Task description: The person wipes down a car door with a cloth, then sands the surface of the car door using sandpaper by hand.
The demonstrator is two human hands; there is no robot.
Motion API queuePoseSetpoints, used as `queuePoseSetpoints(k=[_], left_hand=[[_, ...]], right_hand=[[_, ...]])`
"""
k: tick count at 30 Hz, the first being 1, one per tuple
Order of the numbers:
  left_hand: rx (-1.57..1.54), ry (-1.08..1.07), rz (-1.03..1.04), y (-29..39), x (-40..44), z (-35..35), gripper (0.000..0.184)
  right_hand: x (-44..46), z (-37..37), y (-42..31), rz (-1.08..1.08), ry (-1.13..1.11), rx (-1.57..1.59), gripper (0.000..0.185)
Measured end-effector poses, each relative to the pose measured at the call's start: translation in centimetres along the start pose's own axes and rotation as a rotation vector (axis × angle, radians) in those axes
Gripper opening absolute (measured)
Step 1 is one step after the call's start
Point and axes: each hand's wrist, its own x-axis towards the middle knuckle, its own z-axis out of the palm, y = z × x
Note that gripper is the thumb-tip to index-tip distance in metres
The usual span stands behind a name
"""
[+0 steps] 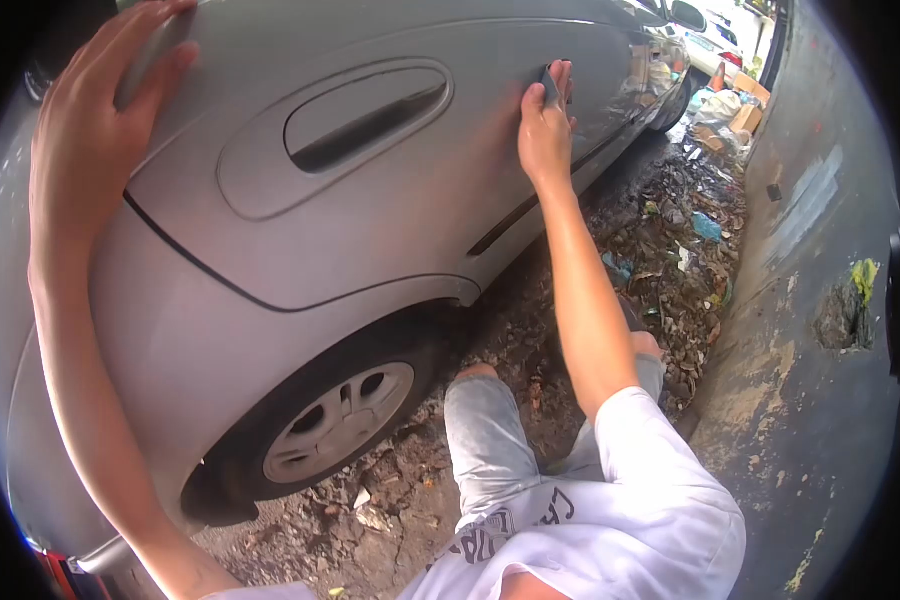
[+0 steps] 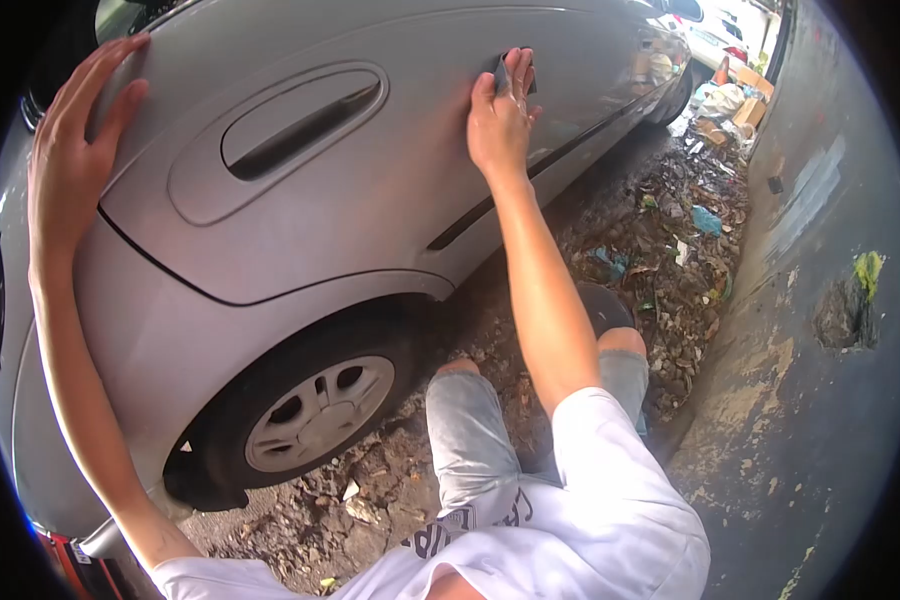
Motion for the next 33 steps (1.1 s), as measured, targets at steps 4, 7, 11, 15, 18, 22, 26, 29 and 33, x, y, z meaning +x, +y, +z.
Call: queuePoseSetpoints(k=[4,7,11,15,18,22,26,29,33], left_hand=[[0.102,-0.022,0.021,-1.0,-0.1,0.7,0.037],[0.069,-0.004,0.070,-1.7,-0.3,0.9,0.038],[-0.002,0.000,0.078,-0.3,-0.4,-0.1,0.039],[-0.055,-0.002,-0.001,5.4,0.1,-3.4,0.039],[0.017,0.002,-0.060,4.9,0.3,-2.7,0.039],[-0.046,0.007,-0.083,5.3,0.0,-3.7,0.037],[-0.101,-0.004,-0.034,4.1,-0.1,-3.5,0.039],[-0.076,0.017,-0.042,4.1,-0.3,-3.3,0.041],[-0.045,0.007,-0.011,3.6,-0.4,-3.2,0.042]], right_hand=[[-11.8,1.6,-10.5,-0.111,-0.300,0.316,0.067],[-13.1,0.1,-9.1,-0.627,-0.540,-0.001,0.080],[-4.3,-0.4,-1.6,-0.234,-0.232,-0.001,0.082],[-11.4,1.6,-7.0,-0.068,-0.193,0.092,0.086],[-14.3,0.0,-7.6,-0.479,-0.481,-0.078,0.084],[-10.2,-1.3,-0.5,-0.447,-0.380,-0.053,0.079],[-16.0,0.0,-3.6,-0.585,-0.447,-0.104,0.070],[-14.3,0.6,-13.2,-0.742,-0.529,-0.020,0.070],[-14.4,-0.8,-8.9,-0.770,-0.561,-0.049,0.069]])
